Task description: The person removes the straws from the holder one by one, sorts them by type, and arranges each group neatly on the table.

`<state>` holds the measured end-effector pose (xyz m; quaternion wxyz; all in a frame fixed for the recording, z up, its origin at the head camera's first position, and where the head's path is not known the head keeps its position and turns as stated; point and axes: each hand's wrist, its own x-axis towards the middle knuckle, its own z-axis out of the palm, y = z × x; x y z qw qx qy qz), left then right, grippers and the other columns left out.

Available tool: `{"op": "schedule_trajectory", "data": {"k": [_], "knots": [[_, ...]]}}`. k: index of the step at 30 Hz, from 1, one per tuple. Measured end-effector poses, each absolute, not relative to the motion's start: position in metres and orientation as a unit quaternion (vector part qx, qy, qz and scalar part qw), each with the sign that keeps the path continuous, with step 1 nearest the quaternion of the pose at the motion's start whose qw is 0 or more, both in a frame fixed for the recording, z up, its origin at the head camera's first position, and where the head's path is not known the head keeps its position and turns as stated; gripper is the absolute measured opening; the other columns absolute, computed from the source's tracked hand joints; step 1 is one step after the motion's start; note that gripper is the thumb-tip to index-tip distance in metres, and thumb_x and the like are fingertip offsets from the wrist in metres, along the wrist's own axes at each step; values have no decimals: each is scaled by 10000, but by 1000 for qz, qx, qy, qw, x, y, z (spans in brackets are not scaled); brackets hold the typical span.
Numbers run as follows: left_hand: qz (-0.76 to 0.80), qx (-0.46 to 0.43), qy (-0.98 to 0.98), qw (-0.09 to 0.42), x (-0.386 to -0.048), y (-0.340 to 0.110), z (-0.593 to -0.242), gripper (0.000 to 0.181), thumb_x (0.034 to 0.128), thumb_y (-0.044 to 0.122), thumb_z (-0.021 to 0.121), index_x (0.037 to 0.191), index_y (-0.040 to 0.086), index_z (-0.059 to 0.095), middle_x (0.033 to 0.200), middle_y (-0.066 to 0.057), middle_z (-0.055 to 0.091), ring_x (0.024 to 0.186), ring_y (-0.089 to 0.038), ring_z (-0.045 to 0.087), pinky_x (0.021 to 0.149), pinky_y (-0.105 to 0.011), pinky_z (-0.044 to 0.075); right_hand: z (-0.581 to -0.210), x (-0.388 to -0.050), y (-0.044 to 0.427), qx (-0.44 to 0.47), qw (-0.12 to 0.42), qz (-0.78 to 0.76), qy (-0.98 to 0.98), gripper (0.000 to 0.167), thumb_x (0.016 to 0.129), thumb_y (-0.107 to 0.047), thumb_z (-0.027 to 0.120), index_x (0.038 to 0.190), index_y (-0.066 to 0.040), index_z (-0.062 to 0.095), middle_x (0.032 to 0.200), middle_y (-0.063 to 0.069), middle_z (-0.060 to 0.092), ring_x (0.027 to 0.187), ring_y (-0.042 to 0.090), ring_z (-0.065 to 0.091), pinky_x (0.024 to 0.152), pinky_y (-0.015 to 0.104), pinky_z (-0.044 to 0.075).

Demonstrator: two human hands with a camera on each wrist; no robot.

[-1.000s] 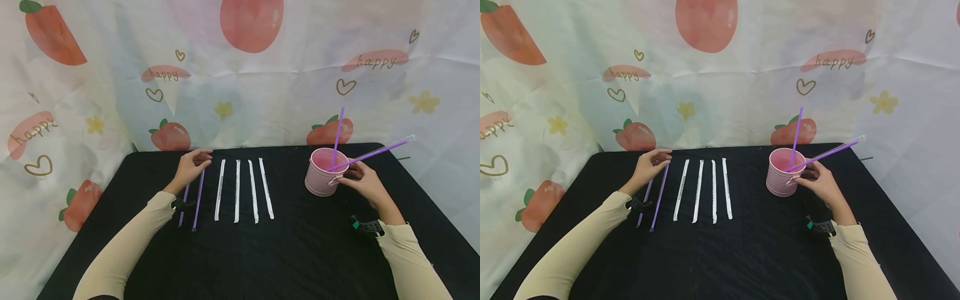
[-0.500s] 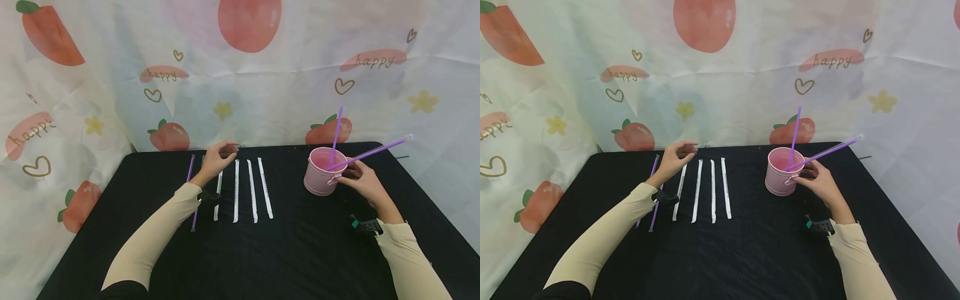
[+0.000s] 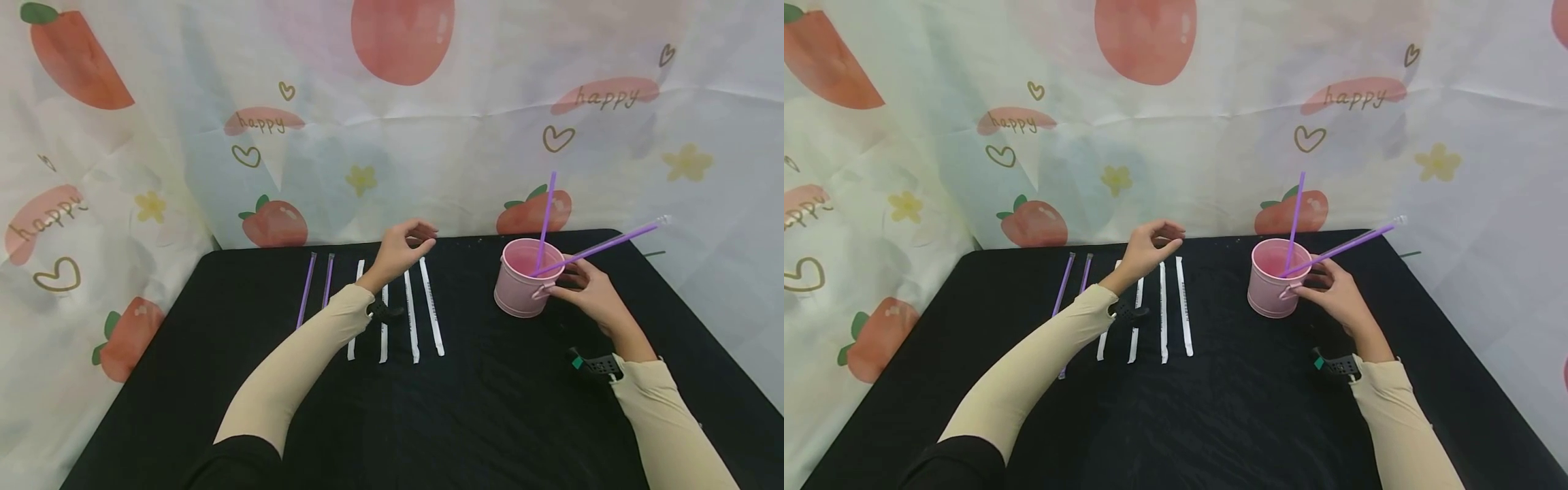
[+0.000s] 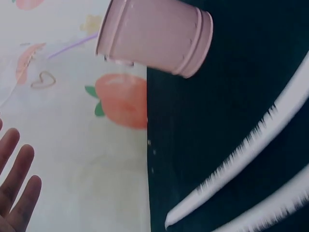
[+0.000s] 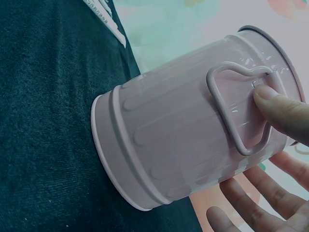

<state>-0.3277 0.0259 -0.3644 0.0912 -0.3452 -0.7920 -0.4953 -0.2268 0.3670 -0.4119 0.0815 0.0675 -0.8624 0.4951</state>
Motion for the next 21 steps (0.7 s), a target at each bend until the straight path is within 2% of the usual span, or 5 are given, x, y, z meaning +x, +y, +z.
{"op": "schedule_trajectory", "data": {"k": [7,12,14,21], "knots": [[-489,-365,-788,81,-325,62,-355,209,899,106,619,1103,64,631,1019,-101,659,927,-181,639,823,-179,526,-412,-229,367,63,78,487,-867,642,870,-98,666,1394,41,321,1216,-63,458,933,-205,452,729,17,438],[-495,-380,-779,64,-321,86,-348,233,888,102,629,1117,56,630,1021,-104,661,926,-176,640,824,-165,519,-412,-229,367,63,78,489,-867,643,871,-99,665,1394,43,320,1190,-110,452,935,-206,453,732,14,434],[-498,-388,-774,56,-319,96,-345,239,887,100,629,1122,55,628,1024,-106,663,928,-171,641,825,-160,515,-412,-229,367,62,76,488,-867,647,872,-104,665,1398,42,317,1198,-85,459,936,-205,448,732,12,432],[-486,-424,-762,49,-313,125,-340,236,884,97,630,1117,64,623,1018,-110,676,899,-121,642,805,-139,508,-412,-226,365,54,65,484,-871,661,883,-139,658,1410,34,298,1310,228,419,932,-208,418,730,11,427]]}}
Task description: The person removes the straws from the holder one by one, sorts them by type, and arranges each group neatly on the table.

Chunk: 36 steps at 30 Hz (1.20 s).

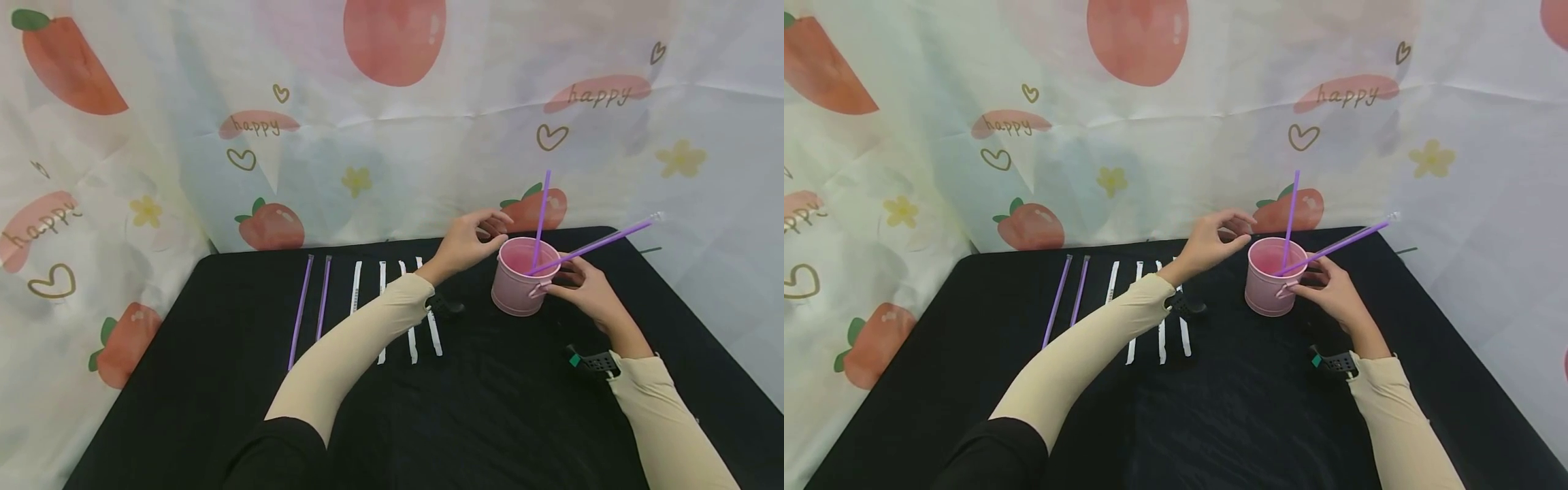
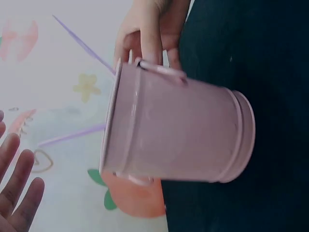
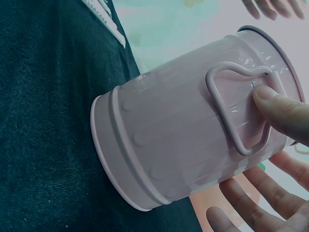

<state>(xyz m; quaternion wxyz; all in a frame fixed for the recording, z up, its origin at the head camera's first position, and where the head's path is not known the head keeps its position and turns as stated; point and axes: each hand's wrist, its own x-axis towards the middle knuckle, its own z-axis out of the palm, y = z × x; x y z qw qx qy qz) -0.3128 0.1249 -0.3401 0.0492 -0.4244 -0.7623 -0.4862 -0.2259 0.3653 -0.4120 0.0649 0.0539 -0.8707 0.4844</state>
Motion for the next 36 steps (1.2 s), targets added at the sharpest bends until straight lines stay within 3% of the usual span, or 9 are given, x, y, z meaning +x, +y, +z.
{"op": "schedule_trajectory", "data": {"k": [6,16,31,36], "knots": [[-468,-440,-765,45,-310,144,-337,258,869,91,645,1124,55,620,1016,-87,679,898,-89,642,808,-117,496,-412,-226,366,53,57,483,-872,664,894,-145,644,1418,37,279,1346,286,394,929,-214,405,726,7,421],[-458,-439,-772,17,-306,170,-344,243,885,124,640,1127,128,611,1013,-20,669,899,-26,610,799,-61,460,-412,-226,367,51,53,480,-874,643,897,-145,641,1401,48,291,1350,275,390,926,-229,407,723,12,425],[-451,-452,-769,-8,-301,192,-361,234,888,139,642,1120,110,621,990,-16,681,861,-2,609,771,-58,468,-411,-226,366,54,60,484,-871,590,890,-136,648,1370,7,336,1309,223,427,908,-224,443,719,22,441],[-450,-444,-775,-20,-298,200,-363,246,893,167,636,1137,133,617,1012,5,674,878,13,605,762,-40,456,-411,-226,367,58,60,482,-872,648,891,-136,645,1405,45,293,1240,51,466,903,-221,456,716,31,449]]}}
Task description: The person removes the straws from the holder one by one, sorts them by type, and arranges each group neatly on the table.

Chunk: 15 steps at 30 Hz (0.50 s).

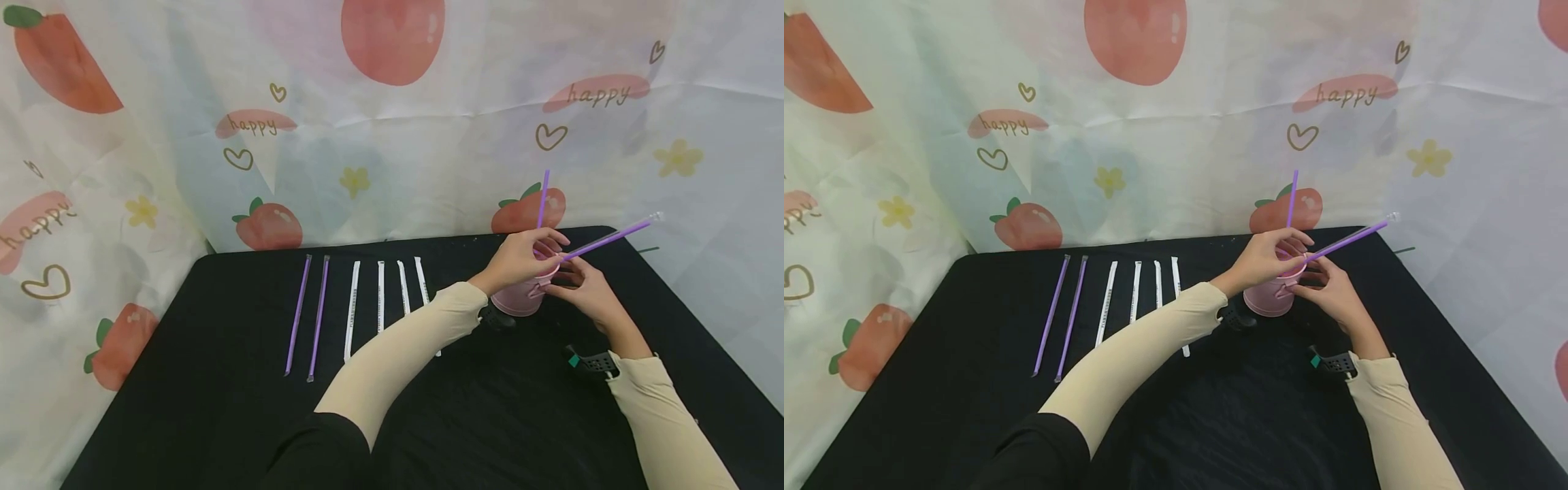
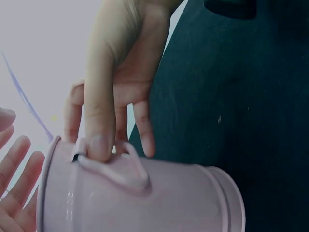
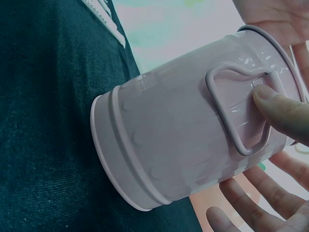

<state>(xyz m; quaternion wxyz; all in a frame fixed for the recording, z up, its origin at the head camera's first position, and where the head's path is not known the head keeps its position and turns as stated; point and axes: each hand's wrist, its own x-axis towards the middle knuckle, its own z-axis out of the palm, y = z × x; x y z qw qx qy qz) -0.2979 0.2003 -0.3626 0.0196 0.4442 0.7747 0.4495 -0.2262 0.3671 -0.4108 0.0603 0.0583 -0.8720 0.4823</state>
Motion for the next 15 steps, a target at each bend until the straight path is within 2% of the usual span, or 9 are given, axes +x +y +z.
{"op": "schedule_trajectory", "data": {"k": [4,7,10,15], "knots": [[448,428,784,27,-295,205,-364,267,895,192,640,1159,154,619,1035,29,671,896,24,605,762,-34,447,-411,-226,367,65,66,492,-866,608,888,-116,645,1381,37,324,1124,-189,451,905,-211,480,720,40,458],[453,423,784,34,-292,208,-365,288,895,185,642,1180,147,621,1050,22,669,901,20,608,763,-34,448,-411,-226,366,69,70,497,-862,550,881,-108,653,1339,8,373,1067,-294,444,906,-207,490,721,42,459],[453,424,783,35,-291,209,-364,307,896,183,641,1199,137,619,1055,15,667,895,20,609,770,-41,453,-411,-225,366,69,71,499,-861,500,879,-107,655,1298,-7,403,1055,-330,444,907,-213,488,721,38,457],[455,429,780,37,-289,212,-363,300,898,178,640,1192,127,620,1048,2,674,886,15,614,788,-52,462,-409,-223,366,61,68,493,-865,538,888,-133,648,1327,19,375,1106,-303,410,913,-227,458,721,28,449]]}}
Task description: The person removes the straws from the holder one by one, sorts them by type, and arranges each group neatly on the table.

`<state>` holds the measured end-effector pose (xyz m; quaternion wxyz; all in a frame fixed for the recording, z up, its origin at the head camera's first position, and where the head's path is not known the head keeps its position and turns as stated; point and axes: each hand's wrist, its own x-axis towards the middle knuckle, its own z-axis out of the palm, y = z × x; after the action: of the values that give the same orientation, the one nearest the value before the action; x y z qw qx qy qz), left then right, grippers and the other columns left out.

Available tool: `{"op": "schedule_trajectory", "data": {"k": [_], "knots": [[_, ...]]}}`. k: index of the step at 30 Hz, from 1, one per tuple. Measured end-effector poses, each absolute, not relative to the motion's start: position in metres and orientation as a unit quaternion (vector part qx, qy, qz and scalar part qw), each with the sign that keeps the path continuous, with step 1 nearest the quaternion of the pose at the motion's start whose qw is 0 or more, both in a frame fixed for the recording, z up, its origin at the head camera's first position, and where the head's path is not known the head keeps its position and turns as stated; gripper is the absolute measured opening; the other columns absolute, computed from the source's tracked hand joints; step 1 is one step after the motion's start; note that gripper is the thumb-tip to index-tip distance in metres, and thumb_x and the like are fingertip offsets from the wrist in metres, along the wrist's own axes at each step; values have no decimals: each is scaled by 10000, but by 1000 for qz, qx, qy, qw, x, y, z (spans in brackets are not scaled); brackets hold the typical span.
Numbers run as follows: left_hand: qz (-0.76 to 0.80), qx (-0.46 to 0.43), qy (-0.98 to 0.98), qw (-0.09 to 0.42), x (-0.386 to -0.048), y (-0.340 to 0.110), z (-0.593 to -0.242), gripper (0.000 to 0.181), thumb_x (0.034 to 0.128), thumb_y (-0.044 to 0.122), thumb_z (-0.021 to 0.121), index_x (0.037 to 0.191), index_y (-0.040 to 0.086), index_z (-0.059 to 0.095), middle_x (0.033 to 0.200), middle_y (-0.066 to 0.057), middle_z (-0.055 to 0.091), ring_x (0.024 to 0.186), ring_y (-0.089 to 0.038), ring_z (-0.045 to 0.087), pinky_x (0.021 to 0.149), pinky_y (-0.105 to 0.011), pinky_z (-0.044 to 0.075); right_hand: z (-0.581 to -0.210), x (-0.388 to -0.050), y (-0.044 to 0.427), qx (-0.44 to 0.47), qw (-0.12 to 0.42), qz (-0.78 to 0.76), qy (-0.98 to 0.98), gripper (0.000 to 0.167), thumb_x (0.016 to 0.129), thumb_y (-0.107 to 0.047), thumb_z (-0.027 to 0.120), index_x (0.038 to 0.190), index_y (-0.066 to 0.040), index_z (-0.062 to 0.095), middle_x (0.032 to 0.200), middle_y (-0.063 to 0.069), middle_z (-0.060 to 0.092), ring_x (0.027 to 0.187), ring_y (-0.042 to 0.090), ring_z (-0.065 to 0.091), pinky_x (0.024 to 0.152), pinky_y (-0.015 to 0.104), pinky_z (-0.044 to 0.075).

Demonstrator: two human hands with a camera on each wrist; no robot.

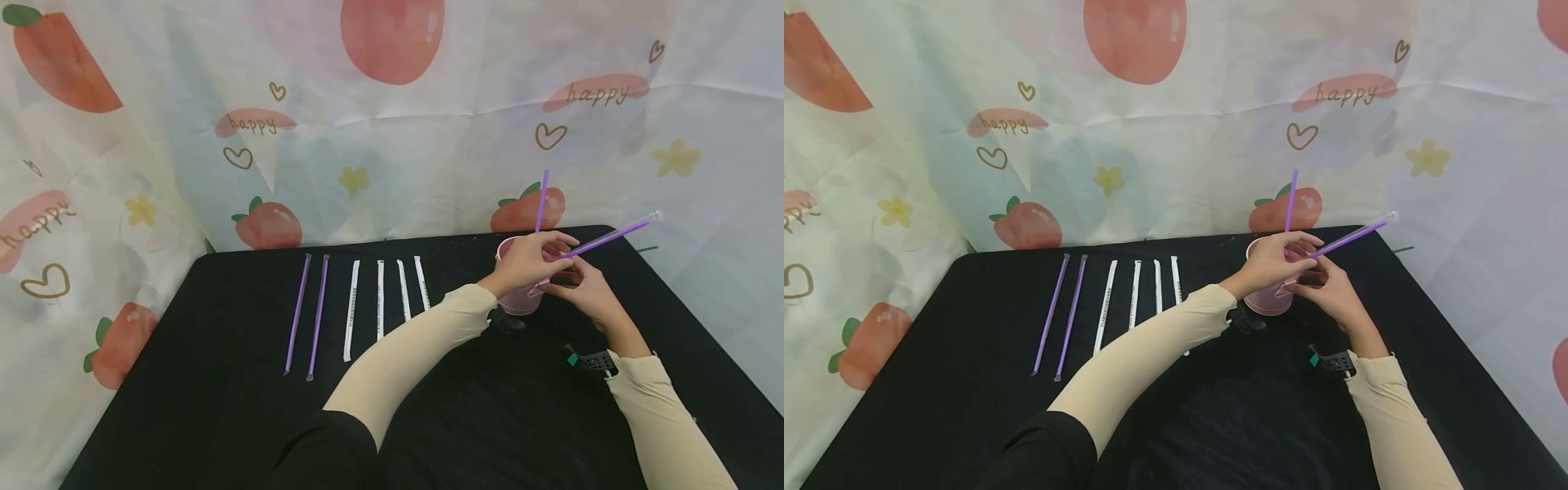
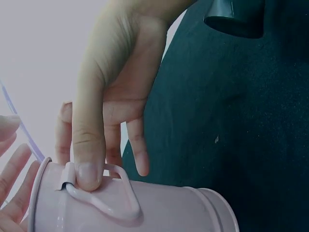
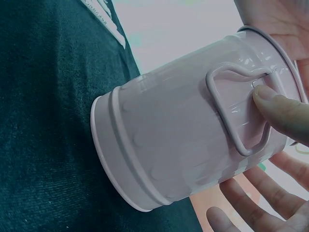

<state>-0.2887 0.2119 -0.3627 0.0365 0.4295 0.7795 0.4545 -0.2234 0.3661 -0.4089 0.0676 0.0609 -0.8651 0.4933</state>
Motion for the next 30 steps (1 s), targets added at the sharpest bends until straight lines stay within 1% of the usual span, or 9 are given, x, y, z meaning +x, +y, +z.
{"op": "schedule_trajectory", "data": {"k": [2,5,7,12,14,20,23,27,30], "knots": [[452,432,779,41,-288,213,-362,277,899,168,638,1173,125,628,1029,3,680,884,19,615,784,-45,457,-409,-223,366,52,63,485,-871,587,889,-163,652,1360,22,353,1174,-236,425,947,-214,444,727,21,439],[448,436,779,48,-289,213,-362,233,896,151,639,1128,122,649,991,11,693,871,26,611,776,-39,453,-409,-224,367,41,58,470,-880,634,887,-204,659,1386,24,341,1263,-95,458,1034,-147,455,746,9,421],[447,441,777,50,-289,213,-363,204,894,141,642,1095,119,662,969,13,699,863,32,609,779,-43,457,-409,-224,367,37,57,466,-882,663,884,-218,663,1403,25,331,1272,-73,475,1062,-138,445,755,3,413],[439,452,776,42,-290,212,-365,162,889,152,650,1046,125,682,939,27,702,843,50,604,778,-41,458,-410,-224,367,49,67,483,-872,660,883,-190,664,1402,46,333,1172,-218,469,1003,-222,417,754,4,423],[436,454,776,37,-290,210,-365,156,892,158,647,1041,128,684,932,31,700,845,51,605,781,-40,457,-410,-224,367,57,72,489,-867,657,883,-174,662,1407,45,333,1170,-241,456,1002,-231,414,756,4,425],[434,450,779,29,-288,208,-365,159,905,180,632,1047,135,686,942,40,703,855,50,610,781,-38,453,-411,-223,366,72,82,503,-857,606,883,-144,658,1403,-23,371,1106,-323,449,993,-230,443,754,12,438],[441,442,780,27,-288,205,-364,169,911,187,623,1059,133,685,949,36,706,838,46,612,755,-35,451,-412,-223,366,83,83,510,-852,578,884,-106,649,1400,-76,388,1076,-332,468,955,-220,482,742,26,454],[449,423,787,10,-290,201,-361,190,909,195,627,1082,140,682,958,27,710,832,37,621,733,-34,452,-412,-225,367,90,81,518,-847,568,880,-64,644,1386,-153,401,1088,-303,479,944,-197,501,737,35,462],[457,409,789,-10,-293,197,-359,203,899,196,640,1089,137,683,976,12,720,832,22,635,721,-39,462,-412,-225,367,88,81,519,-846,579,872,-58,652,1385,-135,395,1104,-269,482,949,-190,500,738,34,461]]}}
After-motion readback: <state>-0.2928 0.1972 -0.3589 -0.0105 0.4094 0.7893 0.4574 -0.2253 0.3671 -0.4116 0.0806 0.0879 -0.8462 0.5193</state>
